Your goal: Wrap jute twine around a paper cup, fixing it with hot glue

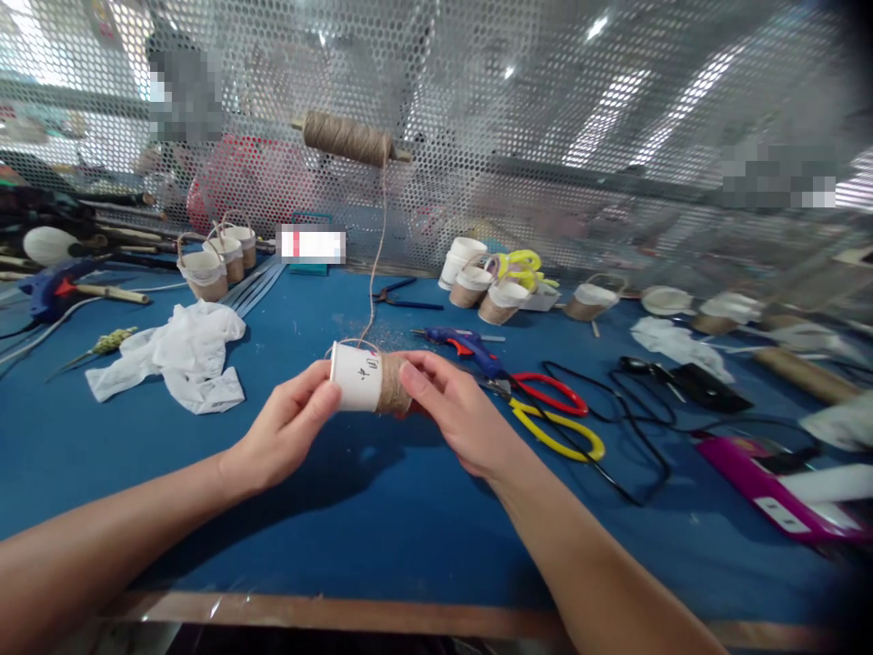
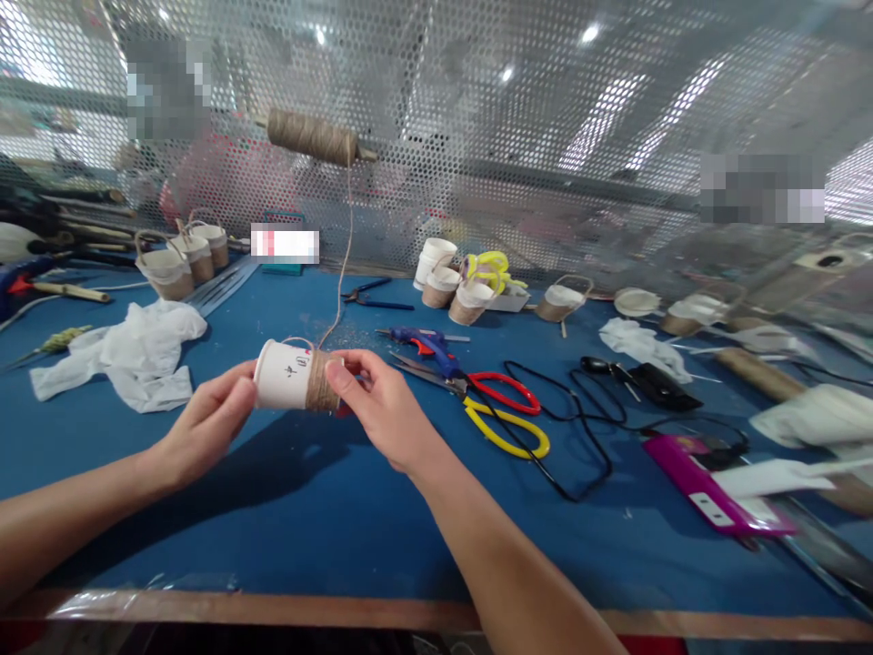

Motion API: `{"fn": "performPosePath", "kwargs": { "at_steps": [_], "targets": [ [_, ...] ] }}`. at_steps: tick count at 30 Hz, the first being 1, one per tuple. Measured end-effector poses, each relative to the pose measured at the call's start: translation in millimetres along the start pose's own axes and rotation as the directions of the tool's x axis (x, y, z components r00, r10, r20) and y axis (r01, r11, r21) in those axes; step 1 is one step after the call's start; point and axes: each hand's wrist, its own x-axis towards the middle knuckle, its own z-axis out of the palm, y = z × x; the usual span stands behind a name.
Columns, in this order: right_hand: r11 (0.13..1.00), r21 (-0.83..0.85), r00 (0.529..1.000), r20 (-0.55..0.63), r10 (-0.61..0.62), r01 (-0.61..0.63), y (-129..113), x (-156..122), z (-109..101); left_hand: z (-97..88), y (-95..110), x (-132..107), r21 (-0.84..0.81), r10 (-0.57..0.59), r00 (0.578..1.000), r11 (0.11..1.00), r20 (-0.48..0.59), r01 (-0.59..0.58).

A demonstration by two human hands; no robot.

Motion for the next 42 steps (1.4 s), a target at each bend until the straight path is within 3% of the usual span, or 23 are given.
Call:
{"fn": "performPosePath", "kwargs": {
  "at_steps": [3,6,20,31,42],
  "targets": [
    [0.999,-0.028,0.995,-0.082,-0.048,0.046,2,3,-3,-4.5,-1,11,-0.283,-0.113,0.968,0.958,-0.225,0.046],
    [0.996,-0.07,0.992,-0.107,-0.07,0.063,5,7,-6,-10.8,-4,20,-0.343,-0.233,0.924,0.931,-0.301,0.123],
    [0.955,-0.246,0.984,-0.023,-0.176,0.165,-1,3,4,-11.2,-8,20,-0.312,-0.335,0.915,0.914,-0.224,0.259],
    [0.85,-0.391,0.906,-0.086,-0.415,0.353,21,2,2,-9.4,-6,19,-0.26,-0.311,0.931,0.931,-0.193,0.257],
    [0.786,-0.457,0.881,-0.014,-0.474,0.416,22,0,-5,-10.5,-12,19,-0.263,-0.364,0.922,0.909,-0.128,0.323]
  ]
}}
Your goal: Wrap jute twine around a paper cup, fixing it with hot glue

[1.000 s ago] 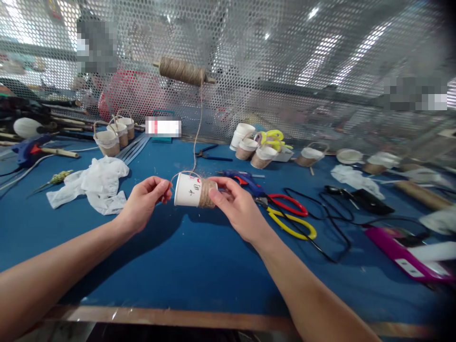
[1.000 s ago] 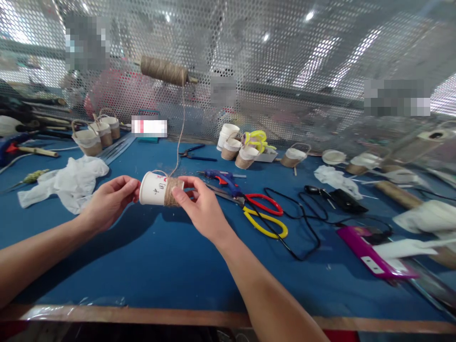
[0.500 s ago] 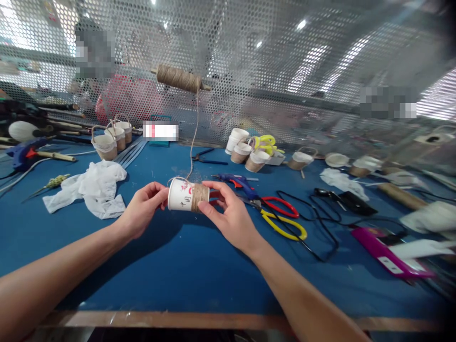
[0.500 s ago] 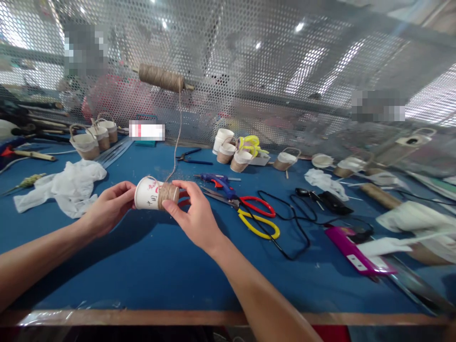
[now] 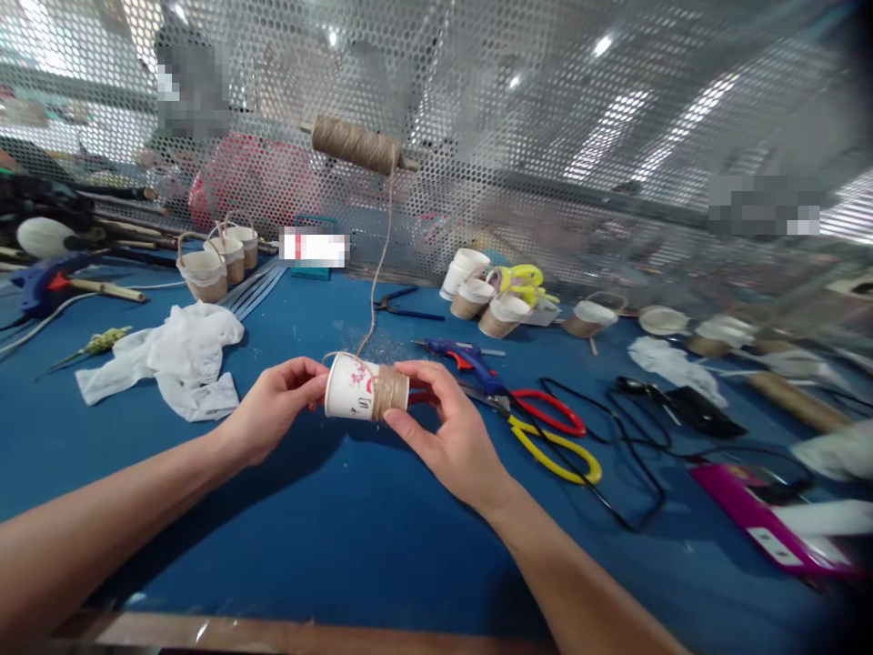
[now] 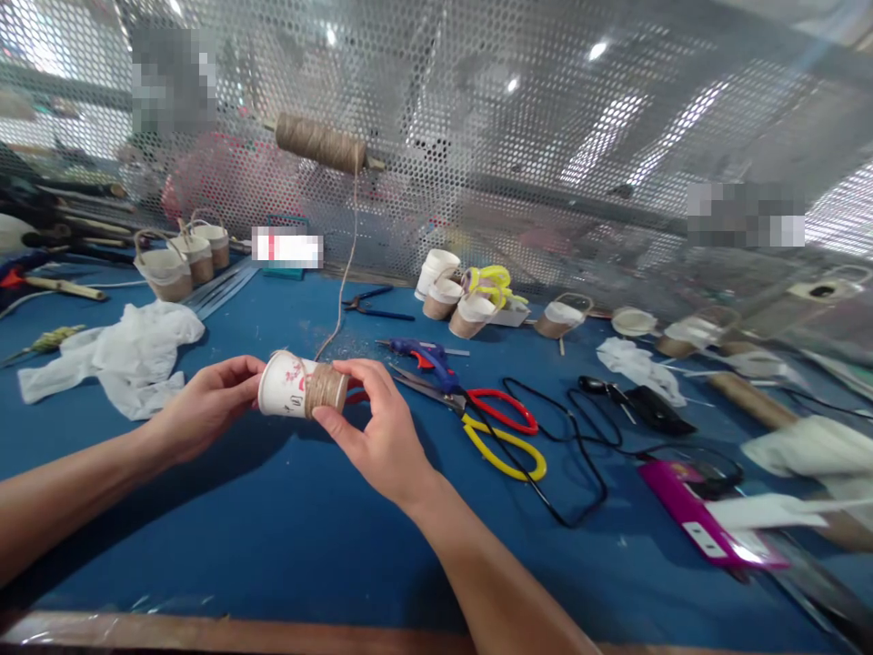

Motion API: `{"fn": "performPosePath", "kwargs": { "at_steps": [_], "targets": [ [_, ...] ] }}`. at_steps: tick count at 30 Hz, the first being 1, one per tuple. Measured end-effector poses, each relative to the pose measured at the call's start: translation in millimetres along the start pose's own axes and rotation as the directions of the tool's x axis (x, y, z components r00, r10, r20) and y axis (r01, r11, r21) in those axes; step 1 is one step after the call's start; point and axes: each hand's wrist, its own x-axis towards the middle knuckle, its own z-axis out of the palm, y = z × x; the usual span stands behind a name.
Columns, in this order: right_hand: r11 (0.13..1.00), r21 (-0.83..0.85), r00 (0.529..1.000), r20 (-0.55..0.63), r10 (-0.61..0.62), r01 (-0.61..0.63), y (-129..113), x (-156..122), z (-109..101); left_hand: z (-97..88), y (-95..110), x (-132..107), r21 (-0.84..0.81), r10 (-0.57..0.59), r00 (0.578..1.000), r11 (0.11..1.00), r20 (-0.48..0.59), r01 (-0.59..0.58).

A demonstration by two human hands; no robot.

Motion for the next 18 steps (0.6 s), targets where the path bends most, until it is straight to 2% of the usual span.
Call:
{"fn": "performPosePath", "kwargs": {
  "at_steps": [4,11,18],
  "targets": [
    [0.998,-0.033,0.999,0.007,-0.048,0.048,0.6,-2.4,0.4,-1.0,-0.6,0.5,0.027,-0.006,1.0,1.0,-0.02,0.006],
    [0.995,-0.073,0.997,0.014,-0.073,0.074,3.2,-4.6,-2.3,3.1,3.2,-3.1,0.057,-0.026,0.999,0.998,0.019,0.025],
    [0.998,-0.049,0.999,0.039,-0.036,0.038,1.5,-6.7,-4.1,6.4,2.0,-6.6,-0.05,-0.077,0.997,0.996,0.021,0.078]
  ]
}}
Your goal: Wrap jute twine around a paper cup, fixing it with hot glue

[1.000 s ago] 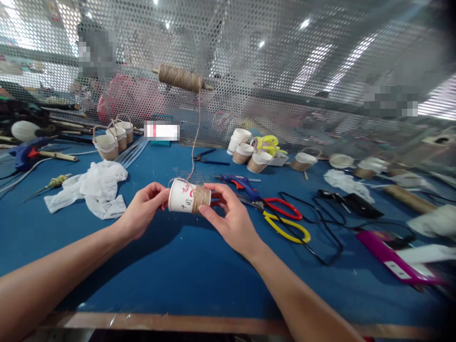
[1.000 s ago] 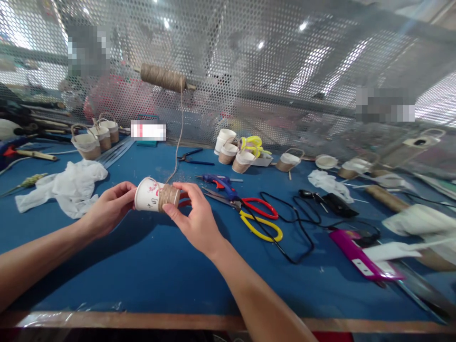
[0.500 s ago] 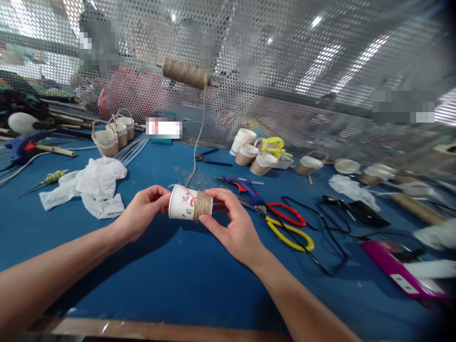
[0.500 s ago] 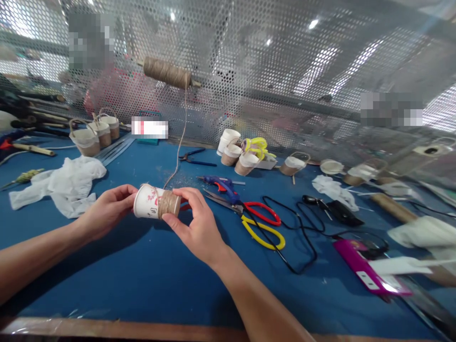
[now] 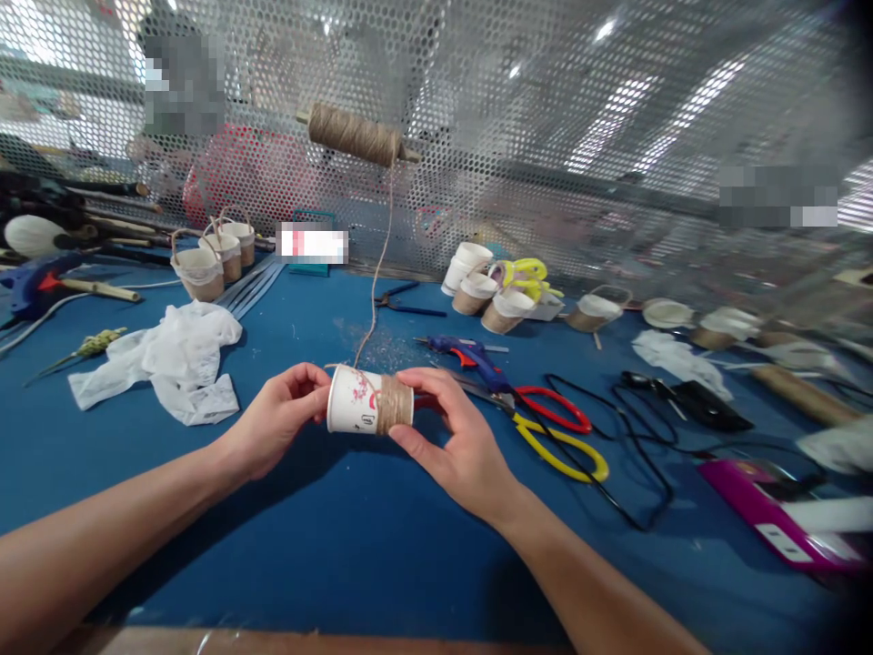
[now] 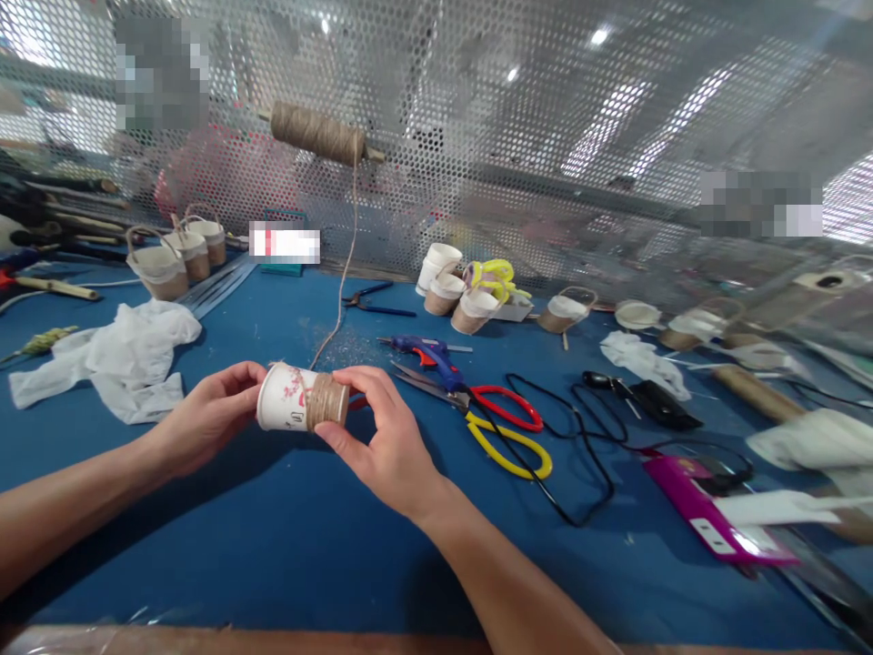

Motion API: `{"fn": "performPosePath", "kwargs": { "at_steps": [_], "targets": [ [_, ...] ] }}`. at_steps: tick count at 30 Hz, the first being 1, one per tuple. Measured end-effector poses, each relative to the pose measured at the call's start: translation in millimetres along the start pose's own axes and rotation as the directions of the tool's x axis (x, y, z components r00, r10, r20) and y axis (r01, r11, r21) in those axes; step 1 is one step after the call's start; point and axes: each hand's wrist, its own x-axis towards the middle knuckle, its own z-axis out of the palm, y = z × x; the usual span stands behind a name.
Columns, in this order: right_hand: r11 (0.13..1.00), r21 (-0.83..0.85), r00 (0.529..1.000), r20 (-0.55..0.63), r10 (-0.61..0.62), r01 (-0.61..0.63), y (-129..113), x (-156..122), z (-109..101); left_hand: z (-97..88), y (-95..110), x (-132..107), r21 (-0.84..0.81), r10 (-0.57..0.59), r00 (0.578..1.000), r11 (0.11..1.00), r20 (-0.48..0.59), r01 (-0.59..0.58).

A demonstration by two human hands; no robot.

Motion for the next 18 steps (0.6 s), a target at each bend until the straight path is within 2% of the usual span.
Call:
{"fn": "performPosePath", "kwargs": {
  "at_steps": [7,15,18],
  "targets": [
    [1.0,0.004,1.0,-0.006,0.012,-0.012,0.5,-2.4,-0.7,0.9,-2.5,-2.3,0.006,-0.043,0.999,0.999,-0.017,0.044],
    [1.0,0.013,1.0,-0.018,0.02,-0.02,-2.6,0.1,0.7,2.0,-3.9,0.5,-0.009,-0.009,1.0,1.0,-0.002,0.009],
    [1.0,0.013,0.999,-0.026,0.02,-0.02,-2.0,0.4,1.0,0.2,-5.5,1.8,0.036,0.008,1.0,0.999,0.017,-0.008]
  ]
}}
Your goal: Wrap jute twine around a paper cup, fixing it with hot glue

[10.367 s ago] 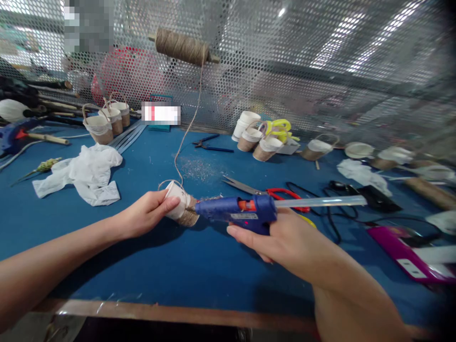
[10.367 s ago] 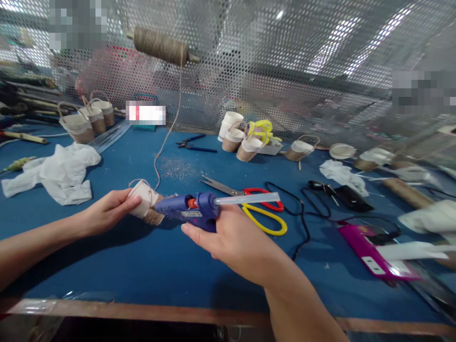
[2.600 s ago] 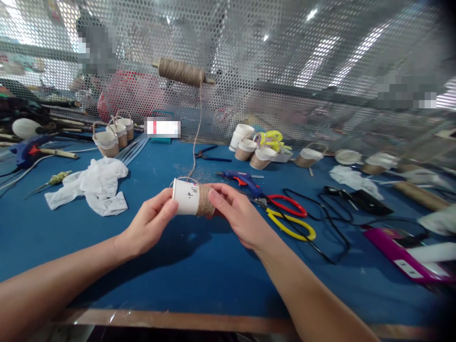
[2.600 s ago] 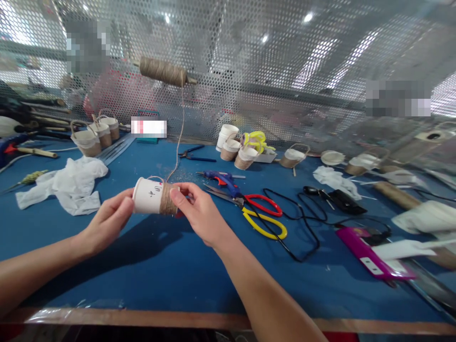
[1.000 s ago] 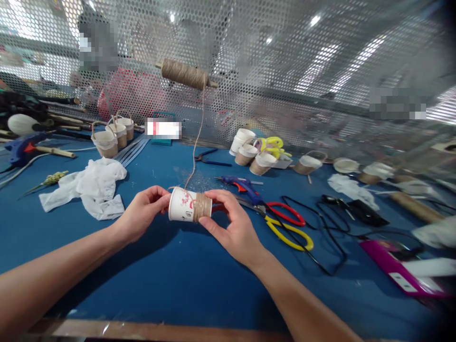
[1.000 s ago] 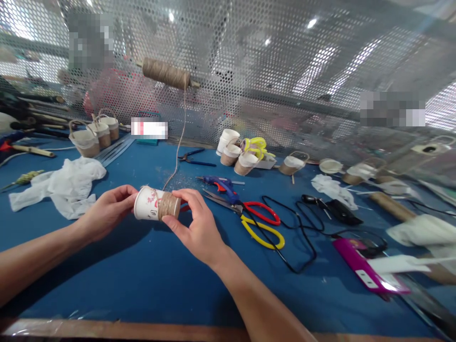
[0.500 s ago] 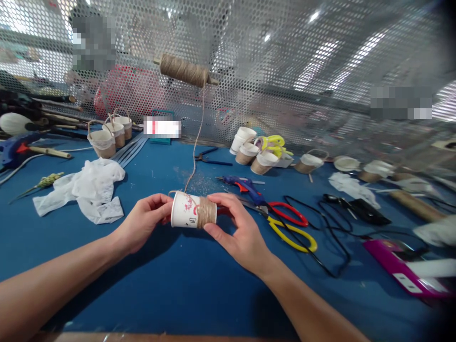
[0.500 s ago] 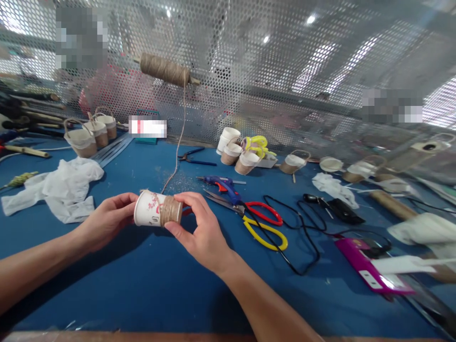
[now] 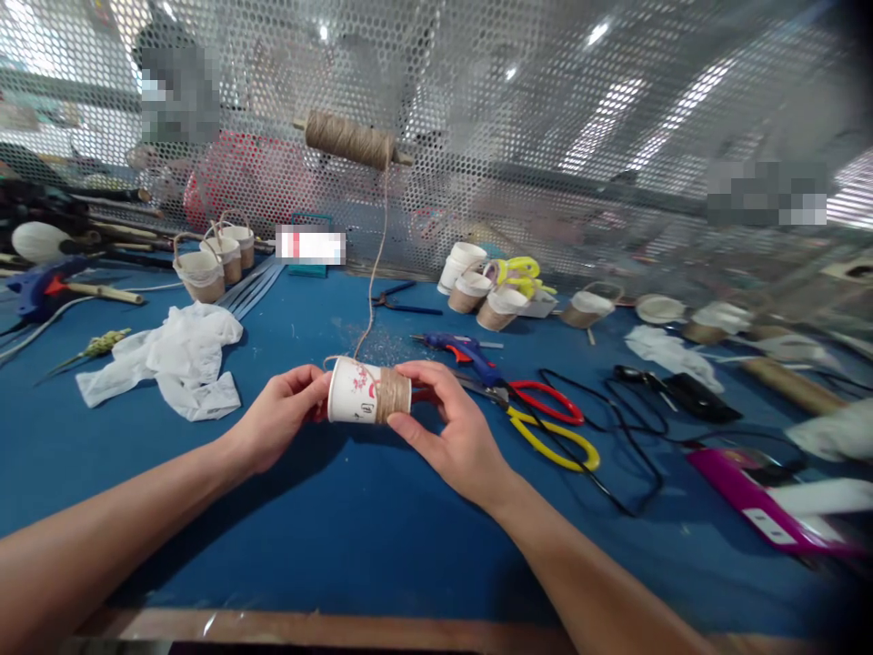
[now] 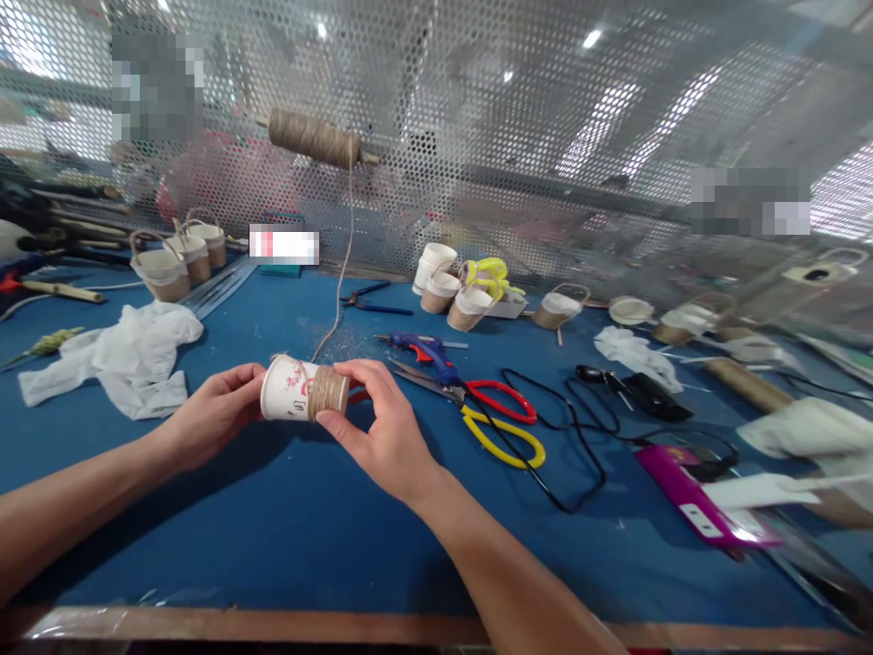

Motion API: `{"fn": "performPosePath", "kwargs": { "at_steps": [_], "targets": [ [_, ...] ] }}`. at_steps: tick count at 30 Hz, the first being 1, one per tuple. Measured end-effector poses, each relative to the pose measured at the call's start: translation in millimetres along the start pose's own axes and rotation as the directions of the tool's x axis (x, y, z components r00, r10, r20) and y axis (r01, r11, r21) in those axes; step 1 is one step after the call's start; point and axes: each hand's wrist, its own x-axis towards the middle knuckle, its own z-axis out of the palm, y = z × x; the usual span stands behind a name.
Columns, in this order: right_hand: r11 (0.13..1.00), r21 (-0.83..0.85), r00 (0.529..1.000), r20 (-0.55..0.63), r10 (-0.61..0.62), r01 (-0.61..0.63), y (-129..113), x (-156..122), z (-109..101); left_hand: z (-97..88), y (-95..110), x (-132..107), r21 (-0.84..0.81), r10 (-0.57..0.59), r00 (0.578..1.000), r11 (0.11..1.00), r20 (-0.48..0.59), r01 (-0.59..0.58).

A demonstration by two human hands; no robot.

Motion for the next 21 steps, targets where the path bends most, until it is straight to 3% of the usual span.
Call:
{"fn": "performPosePath", "kwargs": {
  "at_steps": [14,21],
  "targets": [
    [0.999,0.028,0.999,-0.016,0.039,-0.038,0,-1,2,-2.2,13,-1,0.17,0.007,0.998,0.985,-0.062,0.004],
    [0.991,0.092,0.994,-0.035,0.104,-0.1,0,-1,5,-6.5,12,-1,0.259,0.109,0.992,0.962,-0.063,-0.089]
  ]
}}
